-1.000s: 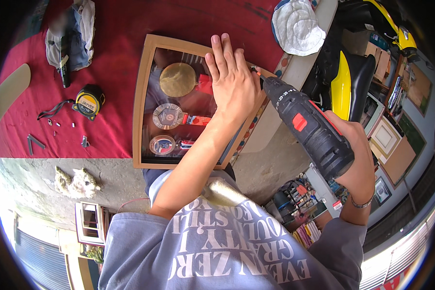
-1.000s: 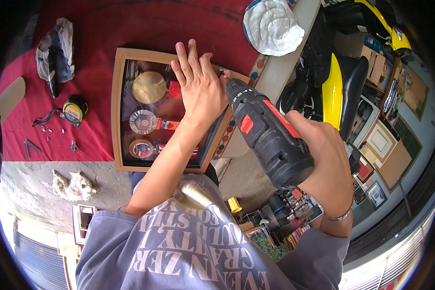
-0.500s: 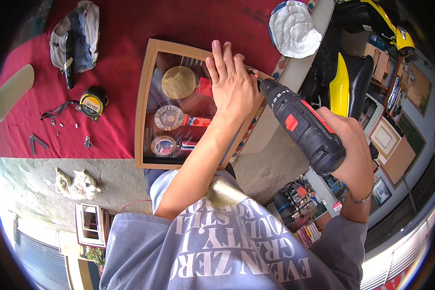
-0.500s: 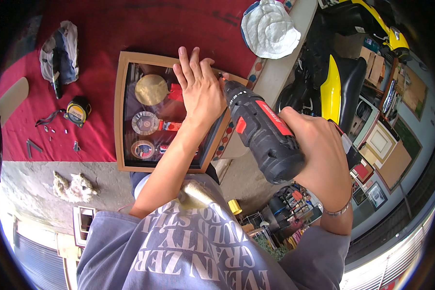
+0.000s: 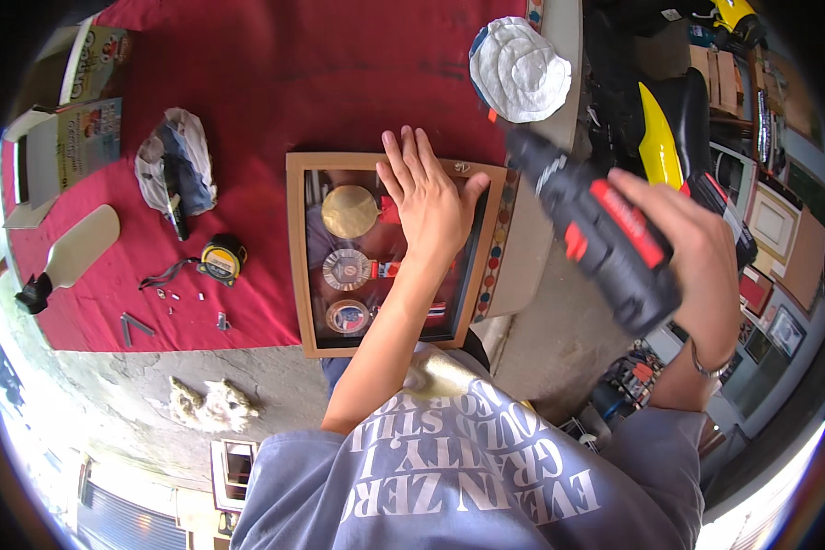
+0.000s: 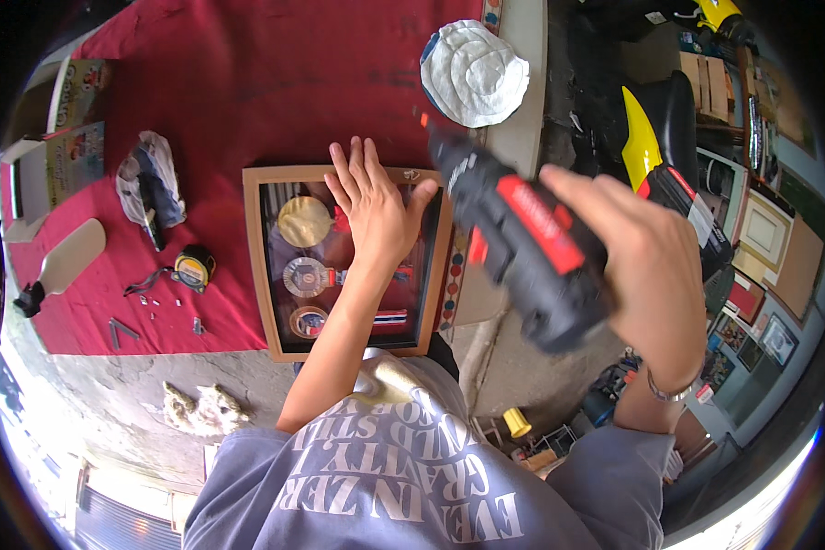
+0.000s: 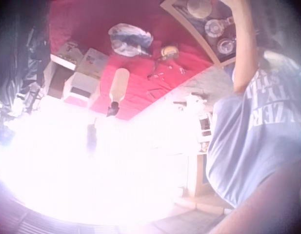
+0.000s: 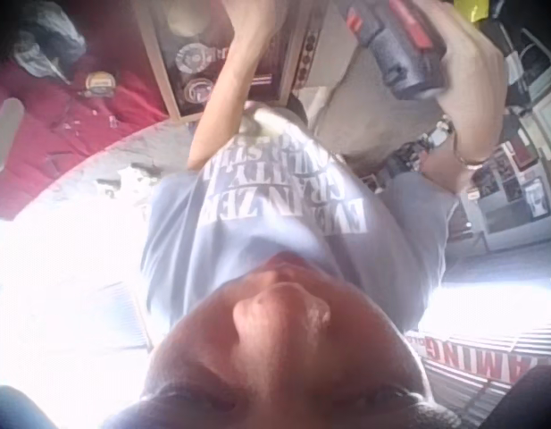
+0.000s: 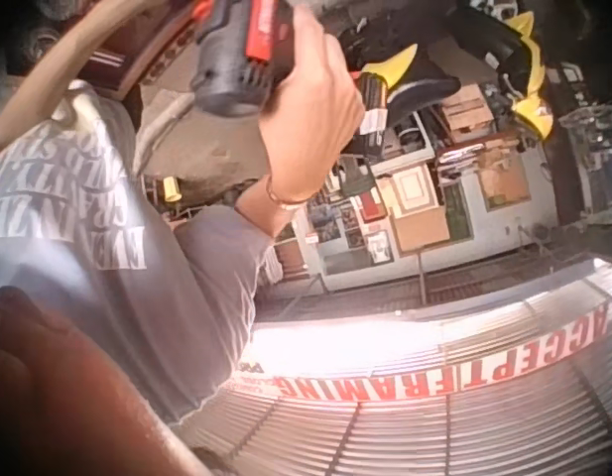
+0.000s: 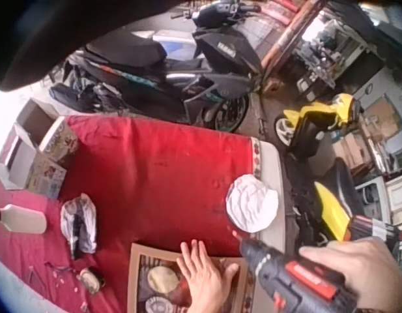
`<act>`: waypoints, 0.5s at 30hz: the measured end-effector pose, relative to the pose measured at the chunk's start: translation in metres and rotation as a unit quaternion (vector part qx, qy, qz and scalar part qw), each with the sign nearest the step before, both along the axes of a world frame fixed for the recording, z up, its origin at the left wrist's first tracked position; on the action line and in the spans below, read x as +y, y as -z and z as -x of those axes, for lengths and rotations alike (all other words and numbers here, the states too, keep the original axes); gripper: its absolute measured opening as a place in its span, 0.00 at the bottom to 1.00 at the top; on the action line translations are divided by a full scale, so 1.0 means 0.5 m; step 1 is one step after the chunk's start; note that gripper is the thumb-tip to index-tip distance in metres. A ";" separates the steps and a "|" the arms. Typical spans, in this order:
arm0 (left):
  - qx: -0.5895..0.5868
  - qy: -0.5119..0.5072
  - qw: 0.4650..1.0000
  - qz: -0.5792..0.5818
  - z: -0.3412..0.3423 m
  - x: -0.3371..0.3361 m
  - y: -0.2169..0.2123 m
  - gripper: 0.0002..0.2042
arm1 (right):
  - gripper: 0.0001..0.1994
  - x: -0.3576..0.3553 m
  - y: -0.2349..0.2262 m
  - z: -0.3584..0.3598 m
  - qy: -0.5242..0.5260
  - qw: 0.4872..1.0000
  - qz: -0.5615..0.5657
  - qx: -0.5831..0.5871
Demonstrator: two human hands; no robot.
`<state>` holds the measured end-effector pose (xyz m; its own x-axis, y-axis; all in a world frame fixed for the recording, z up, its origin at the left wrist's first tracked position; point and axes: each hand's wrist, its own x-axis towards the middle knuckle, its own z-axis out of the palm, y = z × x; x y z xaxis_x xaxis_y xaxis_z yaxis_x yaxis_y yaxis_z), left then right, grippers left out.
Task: The person cleans a framed display case with medals using a spray bottle and cloth. They then measure the frame, mark it with a pen, and use a power drill to attach a screw to the back of the frame.
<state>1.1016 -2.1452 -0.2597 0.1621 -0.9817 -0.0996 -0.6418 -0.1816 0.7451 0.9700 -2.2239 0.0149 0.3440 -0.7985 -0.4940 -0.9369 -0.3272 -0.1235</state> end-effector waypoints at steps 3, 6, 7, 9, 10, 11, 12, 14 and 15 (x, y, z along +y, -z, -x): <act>0.014 0.018 1.000 -0.019 -0.024 -0.004 -0.033 0.43 | 0.32 -0.044 0.087 0.029 0.040 0.995 0.048 -0.083; -0.005 0.062 0.996 0.057 -0.054 -0.006 -0.038 0.26 | 0.35 -0.074 0.231 0.043 -0.006 0.978 0.139 -0.153; -0.051 0.114 0.990 0.067 -0.061 -0.003 -0.031 0.26 | 0.35 -0.088 0.265 0.027 0.027 0.976 0.109 -0.185; -0.120 0.154 0.978 0.076 -0.059 0.023 -0.030 0.23 | 0.36 -0.102 0.359 0.028 0.015 0.969 0.159 -0.187; -0.143 0.156 0.973 0.094 -0.041 0.035 -0.011 0.23 | 0.36 -0.109 0.410 0.040 0.021 0.962 0.183 -0.203; -0.168 0.173 0.967 0.087 -0.034 0.043 -0.006 0.25 | 0.38 -0.114 0.441 0.033 0.049 0.958 0.175 -0.220; -0.162 0.184 0.966 0.078 -0.028 0.057 0.014 0.27 | 0.42 -0.115 0.467 0.016 0.062 0.963 0.191 -0.181; -0.130 0.215 0.966 0.053 -0.028 0.062 0.005 0.30 | 0.43 -0.121 0.481 -0.015 0.018 0.961 0.228 -0.159; -0.111 0.218 0.969 0.040 -0.030 0.061 -0.010 0.30 | 0.44 -0.121 0.486 -0.022 0.012 0.959 0.238 -0.152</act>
